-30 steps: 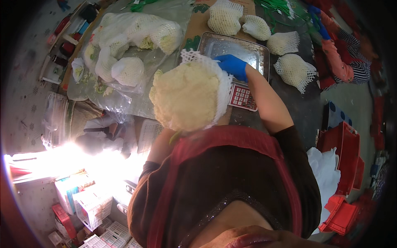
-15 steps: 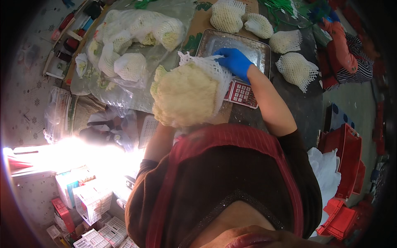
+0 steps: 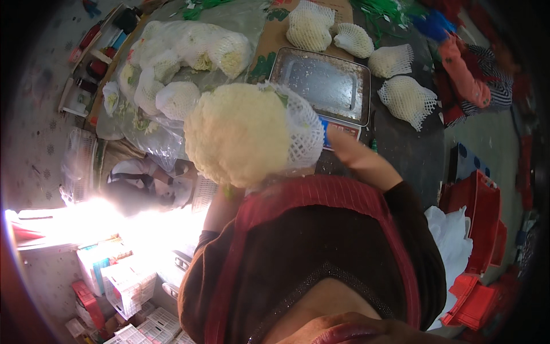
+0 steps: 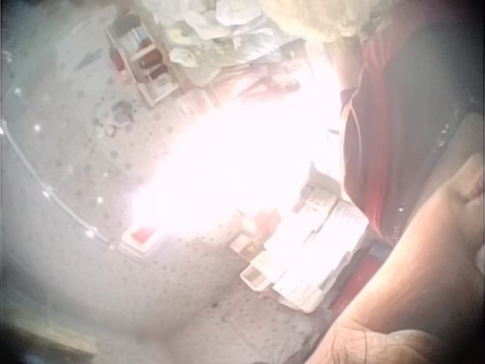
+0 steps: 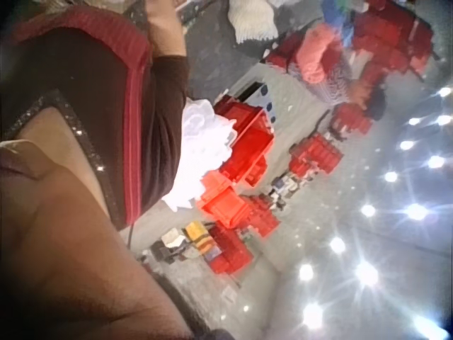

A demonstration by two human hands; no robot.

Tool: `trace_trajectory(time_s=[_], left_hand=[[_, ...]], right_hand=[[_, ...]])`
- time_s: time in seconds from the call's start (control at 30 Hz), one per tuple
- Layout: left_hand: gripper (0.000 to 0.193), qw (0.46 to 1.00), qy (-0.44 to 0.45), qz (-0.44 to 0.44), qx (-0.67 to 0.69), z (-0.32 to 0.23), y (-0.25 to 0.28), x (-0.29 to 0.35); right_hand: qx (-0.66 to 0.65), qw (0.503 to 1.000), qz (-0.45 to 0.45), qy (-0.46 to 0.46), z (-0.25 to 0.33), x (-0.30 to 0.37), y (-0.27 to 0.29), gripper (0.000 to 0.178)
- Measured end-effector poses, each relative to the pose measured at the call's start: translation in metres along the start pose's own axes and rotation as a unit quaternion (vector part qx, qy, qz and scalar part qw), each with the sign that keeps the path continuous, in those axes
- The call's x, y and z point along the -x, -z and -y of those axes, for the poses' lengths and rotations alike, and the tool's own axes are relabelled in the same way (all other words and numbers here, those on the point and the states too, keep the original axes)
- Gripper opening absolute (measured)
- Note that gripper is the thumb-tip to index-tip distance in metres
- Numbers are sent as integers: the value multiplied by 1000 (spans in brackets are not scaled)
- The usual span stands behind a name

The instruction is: The person repeatedly picks up cauliflower heads, places them on a digital scale, and then removes them. The person also handles plastic bags and foam nets during the process.

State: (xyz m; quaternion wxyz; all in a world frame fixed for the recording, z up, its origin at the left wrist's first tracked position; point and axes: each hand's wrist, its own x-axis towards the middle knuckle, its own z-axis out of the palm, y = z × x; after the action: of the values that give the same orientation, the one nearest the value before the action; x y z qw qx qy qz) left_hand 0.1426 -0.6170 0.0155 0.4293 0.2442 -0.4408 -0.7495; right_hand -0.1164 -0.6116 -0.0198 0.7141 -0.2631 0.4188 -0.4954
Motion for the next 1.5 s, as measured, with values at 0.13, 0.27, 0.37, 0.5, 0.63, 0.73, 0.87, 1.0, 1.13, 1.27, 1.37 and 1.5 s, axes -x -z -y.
trace_trajectory(time_s=[0.13, 0.27, 0.37, 0.5, 0.63, 0.73, 0.87, 1.0, 1.13, 1.27, 1.37, 1.5], left_hand=[[50, 1000, -18, -1, -24, -11, 0, -4], [50, 997, -32, 6, -72, -23, -10, -4], [50, 989, -53, 16, -135, -30, -27, -11], [50, 964, -83, 23, -251, -39, -50, -17], [50, 918, -64, 6, -392, -45, -64, -10], [48, 913, -104, -12, -394, -41, -66, -3], [40, 964, -213, -87, -133, -35, -44, 18], [37, 955, -252, -155, 2, -59, 37, 80], [28, 836, -293, -446, -128, -70, 153, 174], [14, 724, -221, -594, -273, -12, 261, 253], [13, 749, -46, -638, -171, 40, 329, 317], [37, 714, 368, -594, -31, 16, 360, 324]], right_hand=[[-74, 990, -85, 89, -33, 26, -14, 30], [96, 957, -191, 197, 31, 66, -30, 31], [100, 953, -168, 231, 55, 99, -43, 44], [-30, 997, -26, 62, 25, 100, -59, 70], [-246, 967, -29, 51, -6, 81, -59, 73], [-289, 957, 26, 4, -15, 72, -54, 71], [-270, 962, 42, -9, -20, 74, -46, 69], [-265, 963, 44, -19, -22, 79, -41, 67], [-270, 962, 43, -28, -26, 83, -43, 65], [-283, 958, 52, -8, -20, 67, -47, 63], [-290, 956, 51, 15, -15, 65, -47, 61], [-304, 951, 48, 43, -3, 63, -47, 59]])
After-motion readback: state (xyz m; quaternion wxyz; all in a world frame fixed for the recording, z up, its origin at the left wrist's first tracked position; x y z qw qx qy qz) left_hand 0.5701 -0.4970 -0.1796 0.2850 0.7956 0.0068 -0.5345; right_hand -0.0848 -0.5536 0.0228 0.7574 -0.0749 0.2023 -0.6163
